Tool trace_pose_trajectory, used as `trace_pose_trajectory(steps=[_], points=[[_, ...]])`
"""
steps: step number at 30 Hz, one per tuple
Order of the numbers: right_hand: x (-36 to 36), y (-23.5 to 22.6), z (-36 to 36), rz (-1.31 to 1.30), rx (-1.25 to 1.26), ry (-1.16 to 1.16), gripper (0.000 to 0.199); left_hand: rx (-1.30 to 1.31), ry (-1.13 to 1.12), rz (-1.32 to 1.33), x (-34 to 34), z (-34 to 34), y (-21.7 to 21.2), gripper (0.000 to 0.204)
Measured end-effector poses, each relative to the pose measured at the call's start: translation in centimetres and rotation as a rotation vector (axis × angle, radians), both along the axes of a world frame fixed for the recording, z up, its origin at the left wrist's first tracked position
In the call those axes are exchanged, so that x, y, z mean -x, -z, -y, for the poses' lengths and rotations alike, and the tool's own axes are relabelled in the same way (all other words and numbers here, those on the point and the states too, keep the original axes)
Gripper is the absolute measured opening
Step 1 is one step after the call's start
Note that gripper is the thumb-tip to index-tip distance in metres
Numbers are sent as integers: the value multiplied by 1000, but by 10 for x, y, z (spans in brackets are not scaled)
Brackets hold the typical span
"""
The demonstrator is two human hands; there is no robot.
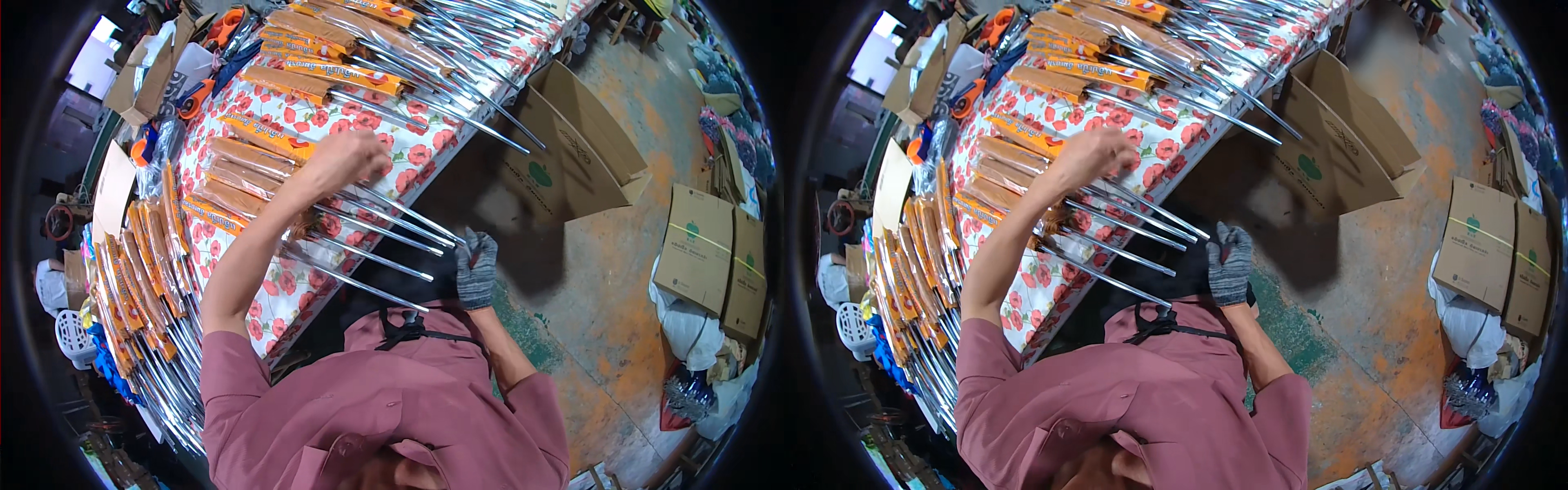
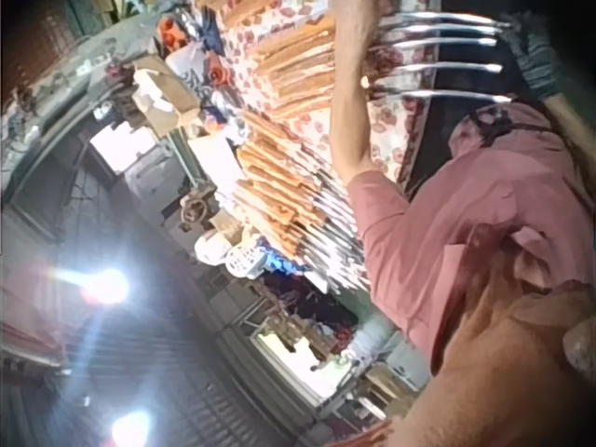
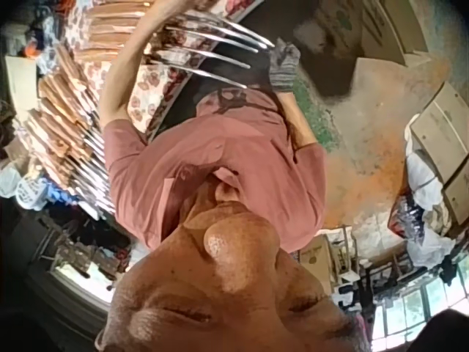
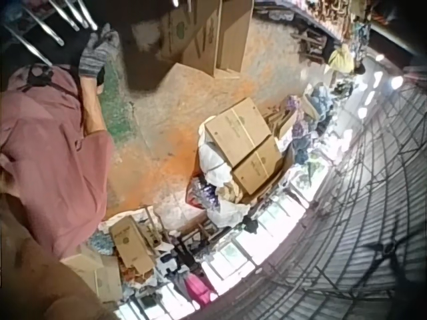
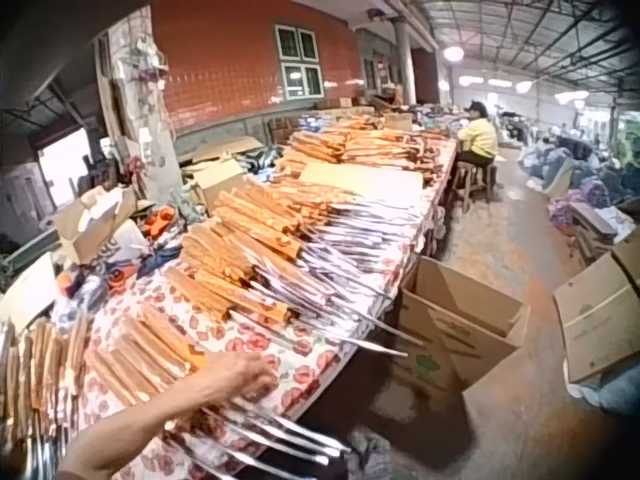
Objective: Inspecting and checking the size/alignment of screwdrivers using a metal gauge on a production floor table.
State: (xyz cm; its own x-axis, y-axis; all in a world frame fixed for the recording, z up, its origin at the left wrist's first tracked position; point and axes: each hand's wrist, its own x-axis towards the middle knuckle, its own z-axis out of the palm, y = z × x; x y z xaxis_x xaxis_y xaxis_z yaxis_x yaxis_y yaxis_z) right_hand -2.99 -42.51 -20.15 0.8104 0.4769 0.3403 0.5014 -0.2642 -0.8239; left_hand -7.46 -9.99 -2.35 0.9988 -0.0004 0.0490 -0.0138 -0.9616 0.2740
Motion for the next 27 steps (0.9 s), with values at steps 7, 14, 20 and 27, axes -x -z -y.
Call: trace_pose_trajectory(steps=[7,14,20,27], points=[[-36,-8,-13,-225,14,130,38,-577,-180,368,-31,-77,26,32],[-41,-17,-26,-107,-17,91,38,-492,190,385,-31,-34,11,35],[-39,-29,-23,-83,-22,81,43,-338,259,338,-45,35,5,26],[-42,-45,-15,-278,-196,100,44,-198,265,347,-53,52,12,25]])
